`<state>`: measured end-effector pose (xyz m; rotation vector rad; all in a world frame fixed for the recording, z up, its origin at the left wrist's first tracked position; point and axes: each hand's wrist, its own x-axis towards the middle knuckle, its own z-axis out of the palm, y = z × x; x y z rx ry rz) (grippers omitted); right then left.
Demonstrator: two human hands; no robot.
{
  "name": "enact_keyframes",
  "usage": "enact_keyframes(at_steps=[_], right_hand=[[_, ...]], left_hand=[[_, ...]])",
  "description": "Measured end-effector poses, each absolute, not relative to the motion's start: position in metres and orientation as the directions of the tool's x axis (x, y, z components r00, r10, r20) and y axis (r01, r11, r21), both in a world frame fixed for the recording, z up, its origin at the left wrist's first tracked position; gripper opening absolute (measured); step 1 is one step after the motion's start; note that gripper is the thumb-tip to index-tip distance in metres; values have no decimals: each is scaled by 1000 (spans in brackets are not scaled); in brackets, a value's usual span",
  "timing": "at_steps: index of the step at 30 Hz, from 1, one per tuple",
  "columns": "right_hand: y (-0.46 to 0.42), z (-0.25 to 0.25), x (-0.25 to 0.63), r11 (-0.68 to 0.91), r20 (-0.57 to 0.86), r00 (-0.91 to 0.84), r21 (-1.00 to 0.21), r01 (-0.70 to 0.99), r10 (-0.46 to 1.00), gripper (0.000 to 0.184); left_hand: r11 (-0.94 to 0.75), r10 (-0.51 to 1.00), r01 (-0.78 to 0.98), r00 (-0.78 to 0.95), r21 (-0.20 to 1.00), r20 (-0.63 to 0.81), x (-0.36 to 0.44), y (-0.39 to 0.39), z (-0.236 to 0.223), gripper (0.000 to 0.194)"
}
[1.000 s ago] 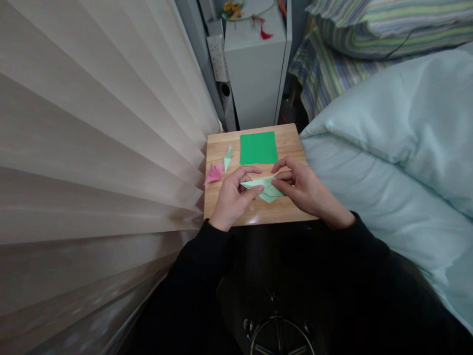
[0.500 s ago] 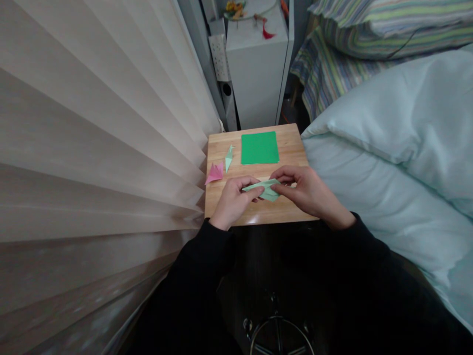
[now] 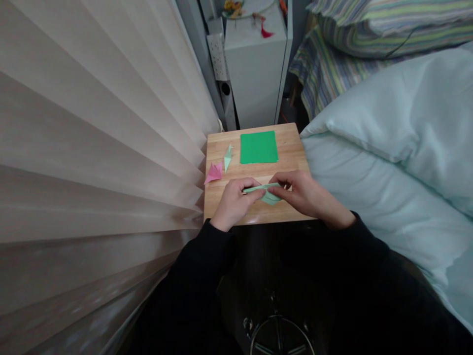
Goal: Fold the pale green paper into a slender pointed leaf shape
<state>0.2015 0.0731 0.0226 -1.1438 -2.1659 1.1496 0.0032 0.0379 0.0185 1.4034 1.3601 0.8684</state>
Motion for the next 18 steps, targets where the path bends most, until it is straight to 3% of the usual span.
enact_keyframes(at_steps=[4, 7, 10, 12, 15, 18], right_hand=[[73, 22, 202, 335, -48, -586, -781, 527, 809, 23], [76, 19, 203, 332, 54, -476, -785, 523, 878, 25], [81, 15, 205, 258, 229, -119, -838, 481, 966, 22], [82, 13, 203, 171, 204, 36, -894, 414, 978, 25], [78, 10, 195, 106, 93, -64, -962, 250, 994, 32], [72, 10, 187, 193, 157, -204, -967, 169, 966, 35]], left_hand=[[87, 982, 316, 130, 945, -134, 3, 38, 16, 15], [132, 987, 236, 54, 963, -148, 4, 39, 9, 17], [193, 969, -100, -136, 976, -206, 9, 40, 3, 16], [203, 954, -316, -150, 927, -260, 14, 39, 3, 15], [249, 942, -432, -98, 867, -319, 21, 36, 8, 16], [281, 935, -440, -74, 853, -347, 24, 33, 12, 18]])
